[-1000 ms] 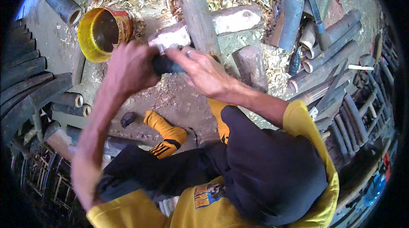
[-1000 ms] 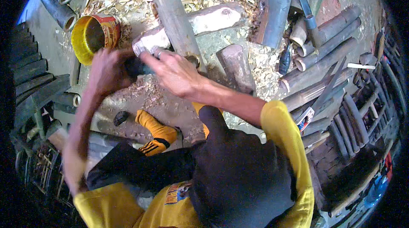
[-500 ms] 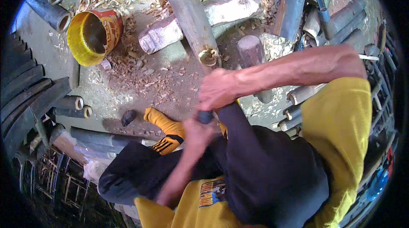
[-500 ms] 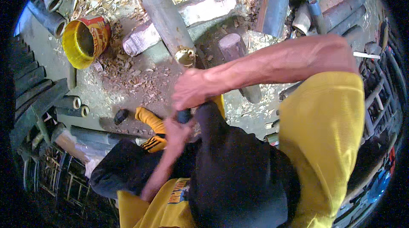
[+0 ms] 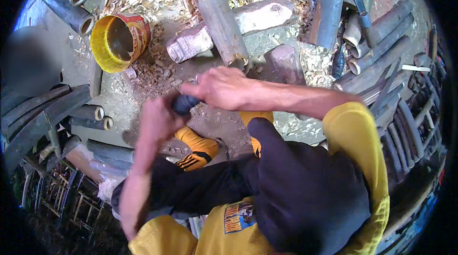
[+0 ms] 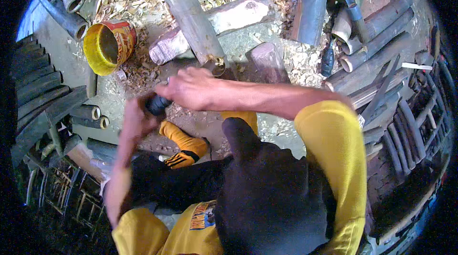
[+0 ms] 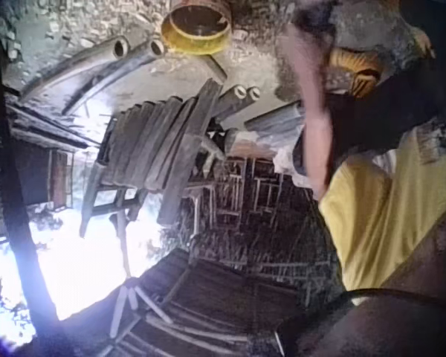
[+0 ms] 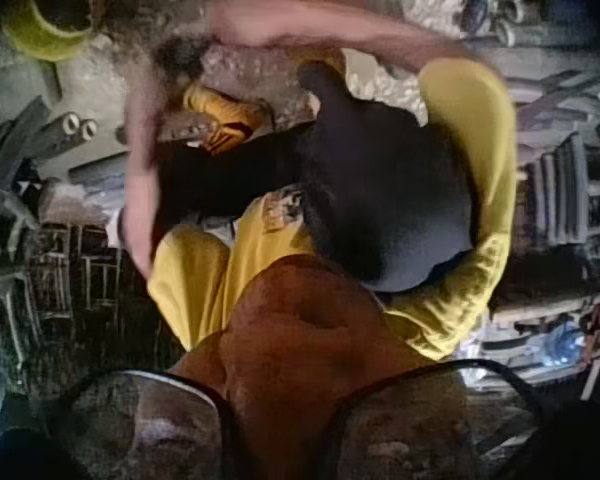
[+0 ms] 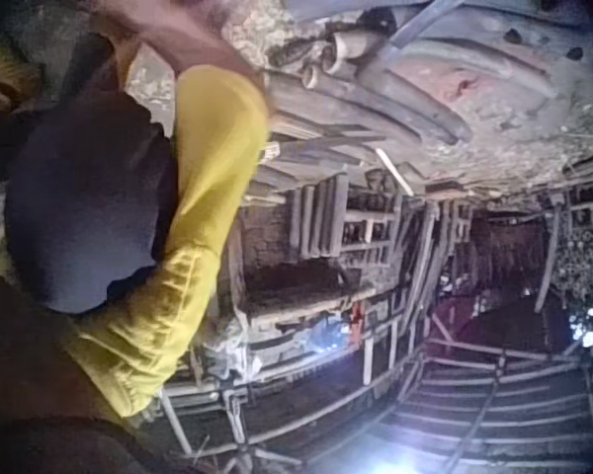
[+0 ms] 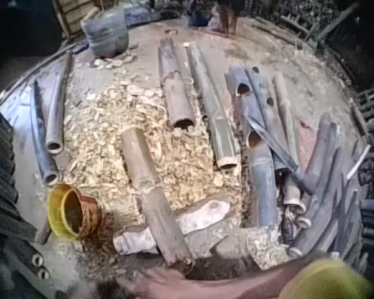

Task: The person measures bamboo poles with a tape measure, marks them, and uses a machete and a hand drill to cut and carve joints into the bamboo.

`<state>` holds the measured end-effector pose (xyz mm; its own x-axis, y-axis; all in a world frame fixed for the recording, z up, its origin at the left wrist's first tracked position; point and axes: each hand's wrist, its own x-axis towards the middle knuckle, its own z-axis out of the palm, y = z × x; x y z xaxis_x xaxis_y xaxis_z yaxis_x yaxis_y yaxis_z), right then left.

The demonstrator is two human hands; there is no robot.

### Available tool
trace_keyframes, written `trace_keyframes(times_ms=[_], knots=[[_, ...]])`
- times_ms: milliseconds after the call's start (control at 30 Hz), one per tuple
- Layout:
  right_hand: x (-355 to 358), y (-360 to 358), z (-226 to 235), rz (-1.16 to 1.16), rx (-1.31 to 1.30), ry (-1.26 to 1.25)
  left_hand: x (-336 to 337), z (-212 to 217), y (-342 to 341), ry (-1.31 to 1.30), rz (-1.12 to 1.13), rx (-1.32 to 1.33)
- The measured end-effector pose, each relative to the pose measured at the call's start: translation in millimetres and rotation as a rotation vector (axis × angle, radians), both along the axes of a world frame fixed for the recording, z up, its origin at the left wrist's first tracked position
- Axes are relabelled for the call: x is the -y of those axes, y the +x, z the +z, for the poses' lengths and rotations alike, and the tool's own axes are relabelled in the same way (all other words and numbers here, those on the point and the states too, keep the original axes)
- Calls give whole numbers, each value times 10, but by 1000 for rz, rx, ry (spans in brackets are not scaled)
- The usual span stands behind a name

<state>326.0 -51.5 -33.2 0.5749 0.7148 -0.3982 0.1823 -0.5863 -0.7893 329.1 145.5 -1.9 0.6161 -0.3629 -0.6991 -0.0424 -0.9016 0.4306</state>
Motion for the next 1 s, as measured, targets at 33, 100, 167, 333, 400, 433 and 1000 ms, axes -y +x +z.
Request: trace_keyframes(times_ms=[33, 100, 167, 333, 400, 433, 1000], knots=[[7, -10, -37, -115, -7, 46, 157, 139, 266, 25, -97, 44], [81, -44, -113, -353, -18, 124, 421, 232, 662, 94, -367, 91], [119, -65, -271, -610, 49, 271, 660, 238, 957, 124, -576, 269], [115, 43, -74, -906, -79, 268, 959, 101, 1396, -18, -842, 207], [-29, -90, -188, -842, 42, 267, 797, 52, 1335, -3, -879, 100], [-111, -119, -214, -770, 24, 237, 689, 5, 1296, 4, -902, 39], [86, -379, -248, 784, 106, 23, 764, -349, -1717, -210, 848, -78]])
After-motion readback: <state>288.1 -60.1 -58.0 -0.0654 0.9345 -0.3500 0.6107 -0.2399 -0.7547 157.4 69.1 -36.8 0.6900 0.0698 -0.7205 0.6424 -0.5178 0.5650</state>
